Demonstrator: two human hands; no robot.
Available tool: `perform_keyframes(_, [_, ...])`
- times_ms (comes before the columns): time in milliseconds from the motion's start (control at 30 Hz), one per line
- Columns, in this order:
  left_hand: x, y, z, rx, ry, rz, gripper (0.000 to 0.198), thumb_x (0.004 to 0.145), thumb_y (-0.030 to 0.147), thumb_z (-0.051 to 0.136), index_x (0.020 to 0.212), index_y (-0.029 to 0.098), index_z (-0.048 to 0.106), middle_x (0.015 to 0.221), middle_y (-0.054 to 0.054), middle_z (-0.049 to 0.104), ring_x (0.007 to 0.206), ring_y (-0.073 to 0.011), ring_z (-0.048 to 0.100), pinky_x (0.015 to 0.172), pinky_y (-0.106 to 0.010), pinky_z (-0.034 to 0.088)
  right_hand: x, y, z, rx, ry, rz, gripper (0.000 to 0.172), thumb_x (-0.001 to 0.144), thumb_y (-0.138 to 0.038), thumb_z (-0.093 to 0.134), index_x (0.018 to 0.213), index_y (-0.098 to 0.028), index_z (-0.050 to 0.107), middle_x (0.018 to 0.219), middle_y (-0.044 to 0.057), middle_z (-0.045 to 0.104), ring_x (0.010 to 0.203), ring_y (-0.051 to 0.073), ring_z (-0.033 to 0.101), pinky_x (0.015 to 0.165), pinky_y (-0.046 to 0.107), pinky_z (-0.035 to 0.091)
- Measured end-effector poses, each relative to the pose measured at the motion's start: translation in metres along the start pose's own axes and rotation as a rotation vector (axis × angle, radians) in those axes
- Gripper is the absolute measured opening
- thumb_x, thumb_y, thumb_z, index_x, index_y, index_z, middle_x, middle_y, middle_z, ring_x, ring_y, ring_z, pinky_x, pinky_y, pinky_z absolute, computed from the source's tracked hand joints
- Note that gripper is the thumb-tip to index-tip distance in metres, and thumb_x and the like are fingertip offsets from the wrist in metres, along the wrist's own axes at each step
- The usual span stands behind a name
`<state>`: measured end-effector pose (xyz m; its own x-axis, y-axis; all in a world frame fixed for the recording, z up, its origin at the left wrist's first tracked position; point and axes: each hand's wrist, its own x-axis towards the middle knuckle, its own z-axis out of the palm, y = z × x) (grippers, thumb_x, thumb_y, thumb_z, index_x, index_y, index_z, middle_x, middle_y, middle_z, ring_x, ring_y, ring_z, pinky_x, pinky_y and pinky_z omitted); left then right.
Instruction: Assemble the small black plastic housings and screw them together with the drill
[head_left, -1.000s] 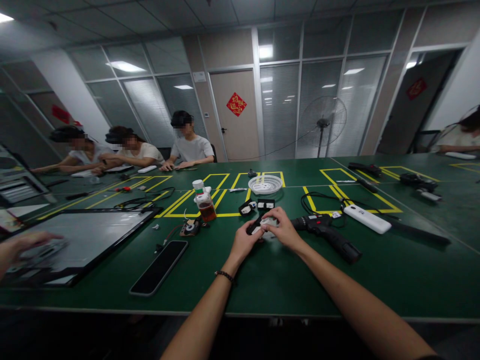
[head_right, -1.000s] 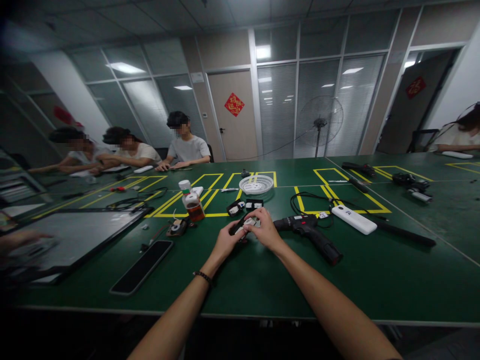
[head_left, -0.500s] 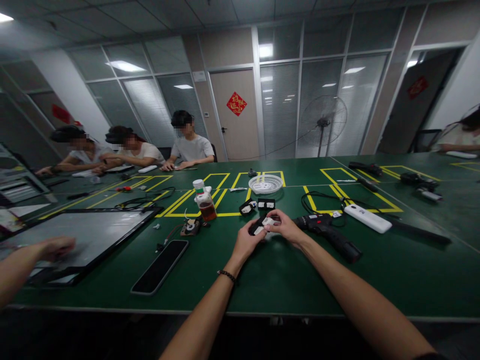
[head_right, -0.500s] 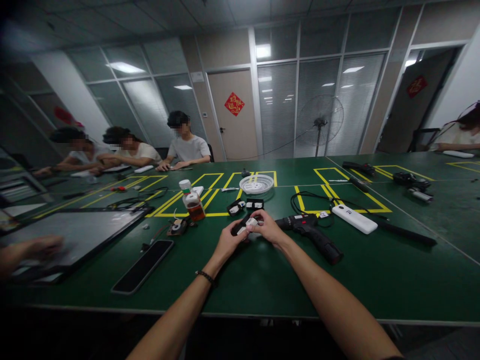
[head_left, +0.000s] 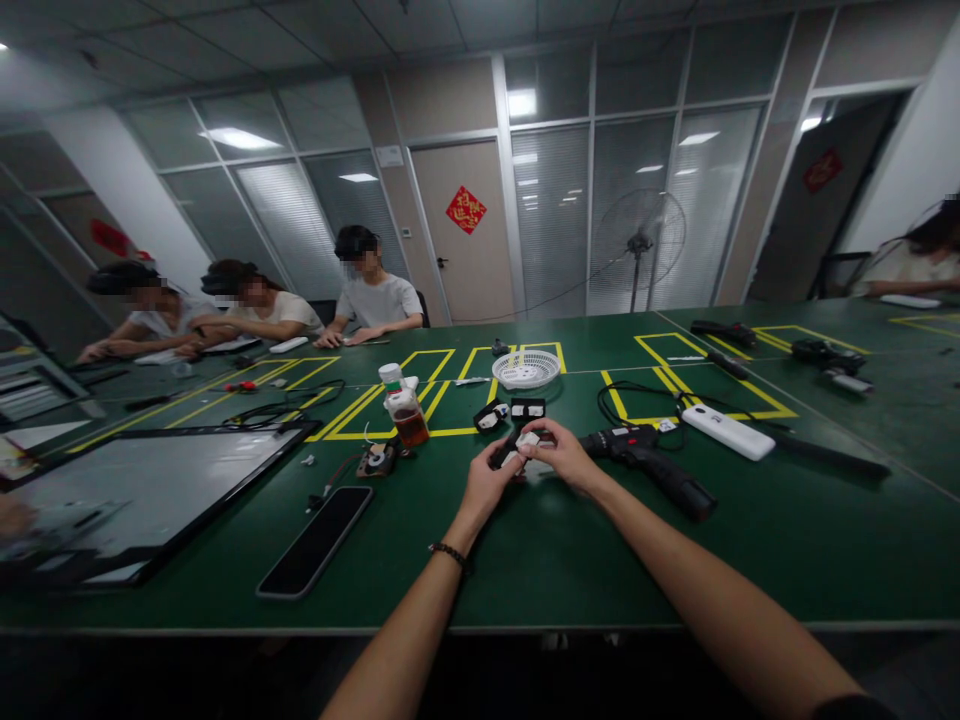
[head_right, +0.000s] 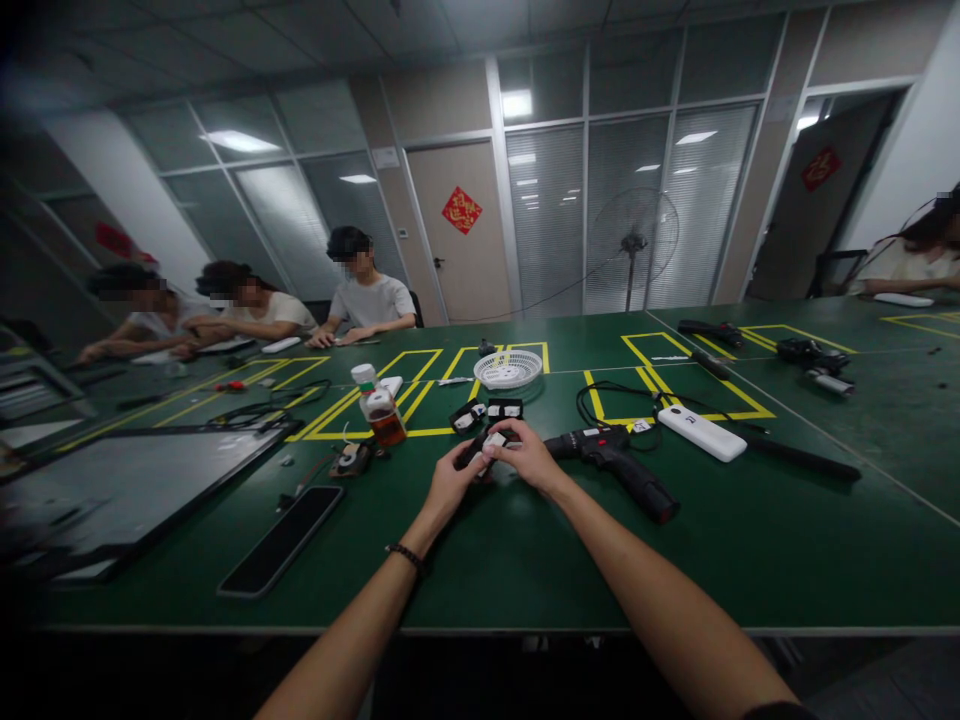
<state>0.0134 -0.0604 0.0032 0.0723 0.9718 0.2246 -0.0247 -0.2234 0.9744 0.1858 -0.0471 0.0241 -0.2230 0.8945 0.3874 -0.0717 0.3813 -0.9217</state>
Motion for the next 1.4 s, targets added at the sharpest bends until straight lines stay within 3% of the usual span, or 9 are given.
perform_keyframes(167, [0.002,-0.001,-0.002,-0.117,0.015,-0.046,0.048,0.074,0.041,0.072,0.112,0.013,0.064,0.100,-0.009,0.066,0.077,-0.0182,0.064,0.066,-0.034,0.059,0.002,0.002,0.002,0.039,0.041,0.006,0.038,0.077,-0.038,0.070,0.111,-0.022,0.061,0.115,0.006,0.062,0.101,0.021,0.061,0.088,0.035,0.048])
perform_keyframes(333, [0.005,-0.005,-0.004,-0.188,0.039,-0.103,0.044,0.077,0.042,0.067,0.109,0.012,0.063,0.096,-0.009,0.066,0.075,-0.0177,0.065,0.068,-0.035,0.059,0.004,0.012,0.001,-0.025,0.097,0.050,0.040,0.076,-0.042,0.070,0.110,-0.023,0.059,0.115,0.006,0.061,0.095,0.021,0.062,0.080,0.034,0.051])
perform_keyframes(567, [0.004,-0.005,-0.004,-0.212,-0.029,-0.148,0.044,0.082,0.045,0.061,0.111,0.012,0.060,0.099,-0.011,0.066,0.074,-0.0190,0.067,0.064,-0.035,0.059,0.002,0.017,0.004,-0.100,0.063,0.052,0.044,0.078,-0.045,0.068,0.114,-0.023,0.056,0.114,0.007,0.060,0.088,0.019,0.062,0.077,0.033,0.051])
perform_keyframes(700, [0.003,-0.004,-0.004,-0.174,-0.044,-0.154,0.044,0.083,0.046,0.061,0.113,0.015,0.058,0.101,-0.011,0.065,0.078,-0.0197,0.068,0.062,-0.033,0.059,0.000,0.018,0.012,0.018,0.027,0.098,0.051,0.077,-0.045,0.070,0.120,-0.026,0.051,0.119,0.008,0.058,0.087,0.018,0.065,0.078,0.035,0.053])
perform_keyframes(900, [0.000,0.000,-0.002,-0.163,-0.082,-0.149,0.044,0.085,0.049,0.057,0.115,0.017,0.057,0.106,-0.011,0.064,0.082,-0.0210,0.068,0.061,-0.033,0.059,-0.005,0.013,0.016,0.207,-0.021,0.161,0.055,0.078,-0.041,0.071,0.126,-0.030,0.045,0.106,0.005,0.068,0.090,0.020,0.067,0.078,0.035,0.054])
perform_keyframes(1167, [0.001,-0.004,-0.002,-0.232,-0.135,-0.146,0.049,0.083,0.048,0.059,0.120,0.015,0.053,0.094,-0.010,0.064,0.072,-0.0199,0.067,0.044,-0.022,0.050,-0.005,0.001,0.014,0.279,-0.016,0.260,0.055,0.073,-0.040,0.075,0.120,-0.026,0.052,0.098,0.005,0.071,0.082,0.022,0.069,0.065,0.033,0.057])
perform_keyframes(1400, [0.001,0.001,-0.001,-0.382,-0.231,-0.201,0.045,0.086,0.046,0.057,0.118,0.014,0.054,0.095,-0.011,0.063,0.075,-0.0207,0.067,0.048,-0.024,0.053,-0.004,0.007,0.014,0.291,0.067,0.278,0.053,0.071,-0.040,0.077,0.115,-0.022,0.053,0.096,0.006,0.071,0.084,0.021,0.070,0.074,0.034,0.057])
